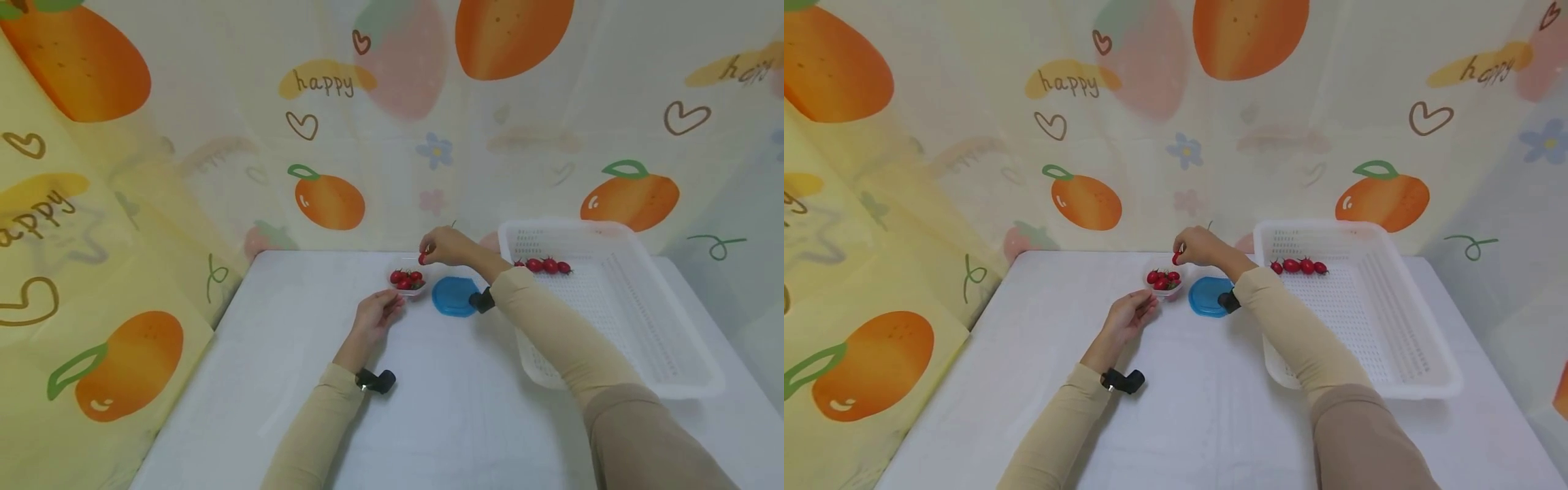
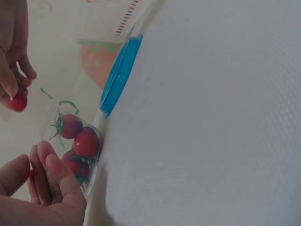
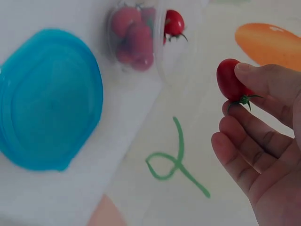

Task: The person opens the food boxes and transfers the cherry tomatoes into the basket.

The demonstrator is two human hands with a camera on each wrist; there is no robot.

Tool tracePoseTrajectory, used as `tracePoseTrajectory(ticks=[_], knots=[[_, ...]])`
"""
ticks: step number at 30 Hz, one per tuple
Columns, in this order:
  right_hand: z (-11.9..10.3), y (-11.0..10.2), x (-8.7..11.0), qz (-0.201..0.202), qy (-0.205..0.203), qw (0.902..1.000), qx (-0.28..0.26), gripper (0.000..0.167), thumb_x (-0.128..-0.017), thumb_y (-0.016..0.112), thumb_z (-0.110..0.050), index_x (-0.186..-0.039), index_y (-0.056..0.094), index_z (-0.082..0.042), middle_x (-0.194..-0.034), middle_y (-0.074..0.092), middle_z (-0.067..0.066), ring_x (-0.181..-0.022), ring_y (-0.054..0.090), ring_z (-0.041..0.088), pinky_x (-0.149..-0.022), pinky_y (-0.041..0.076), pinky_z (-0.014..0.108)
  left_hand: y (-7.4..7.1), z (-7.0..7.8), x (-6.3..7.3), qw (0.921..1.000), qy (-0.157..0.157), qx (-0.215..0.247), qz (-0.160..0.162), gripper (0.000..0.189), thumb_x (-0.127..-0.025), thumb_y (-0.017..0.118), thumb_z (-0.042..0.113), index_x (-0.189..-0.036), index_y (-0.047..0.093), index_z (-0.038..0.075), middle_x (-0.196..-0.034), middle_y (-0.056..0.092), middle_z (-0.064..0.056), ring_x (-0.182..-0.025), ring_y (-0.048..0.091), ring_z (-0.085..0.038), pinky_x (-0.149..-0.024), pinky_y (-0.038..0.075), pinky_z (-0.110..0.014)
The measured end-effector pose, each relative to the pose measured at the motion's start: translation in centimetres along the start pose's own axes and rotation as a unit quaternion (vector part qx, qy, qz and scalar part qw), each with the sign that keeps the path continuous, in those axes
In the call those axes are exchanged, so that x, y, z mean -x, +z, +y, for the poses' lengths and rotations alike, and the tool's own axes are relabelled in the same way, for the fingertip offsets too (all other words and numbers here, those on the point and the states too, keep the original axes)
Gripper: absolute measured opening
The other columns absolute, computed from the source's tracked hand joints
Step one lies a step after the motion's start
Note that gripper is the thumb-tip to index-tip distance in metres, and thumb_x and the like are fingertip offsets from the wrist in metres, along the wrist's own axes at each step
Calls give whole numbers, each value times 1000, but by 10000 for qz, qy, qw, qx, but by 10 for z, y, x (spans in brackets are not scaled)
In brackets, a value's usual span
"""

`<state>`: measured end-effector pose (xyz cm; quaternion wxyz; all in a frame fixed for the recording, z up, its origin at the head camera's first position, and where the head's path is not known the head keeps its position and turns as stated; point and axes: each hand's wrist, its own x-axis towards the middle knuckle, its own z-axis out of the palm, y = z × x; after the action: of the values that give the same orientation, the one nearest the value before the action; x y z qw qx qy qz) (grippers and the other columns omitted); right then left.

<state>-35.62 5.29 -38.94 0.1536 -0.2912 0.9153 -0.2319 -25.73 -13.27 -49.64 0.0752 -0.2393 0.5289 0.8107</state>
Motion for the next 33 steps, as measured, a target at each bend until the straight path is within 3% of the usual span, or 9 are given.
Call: tracePoseTrajectory(ticks=[8,15,21,33], knots=[[15,-29,18,239,222,9995,34,33,-93,65,-16,-122,63,0,-118,66,19,-109,62,33,-94,55,42,-2,-2,0,9999,31,91,-52,26,-94,62,9,-119,60,1,-92,69,-3,-85,68,-12,-87,57,-25],[39,-53,42,424,514,9978,-37,33,-93,65,-14,-122,63,0,-119,66,21,-111,60,35,-100,51,49,-3,-2,3,10000,11,62,-75,26,-94,63,11,-119,60,2,-94,70,-3,-86,69,-11,-85,58,-23],[64,-71,63,711,692,9950,-69,33,-93,63,-15,-123,61,1,-117,65,23,-106,60,36,-96,53,51,-4,-1,4,10000,7,50,-74,25,-94,63,12,-117,60,3,-93,70,-3,-85,69,-11,-83,58,-22],[117,-85,102,1042,1186,9872,-228,35,-94,63,-17,-121,60,5,-115,62,28,-100,56,40,-92,53,54,-3,1,3,10000,1,-12,-63,26,-94,63,14,-118,60,3,-93,70,-3,-85,69,-11,-82,58,-22]])
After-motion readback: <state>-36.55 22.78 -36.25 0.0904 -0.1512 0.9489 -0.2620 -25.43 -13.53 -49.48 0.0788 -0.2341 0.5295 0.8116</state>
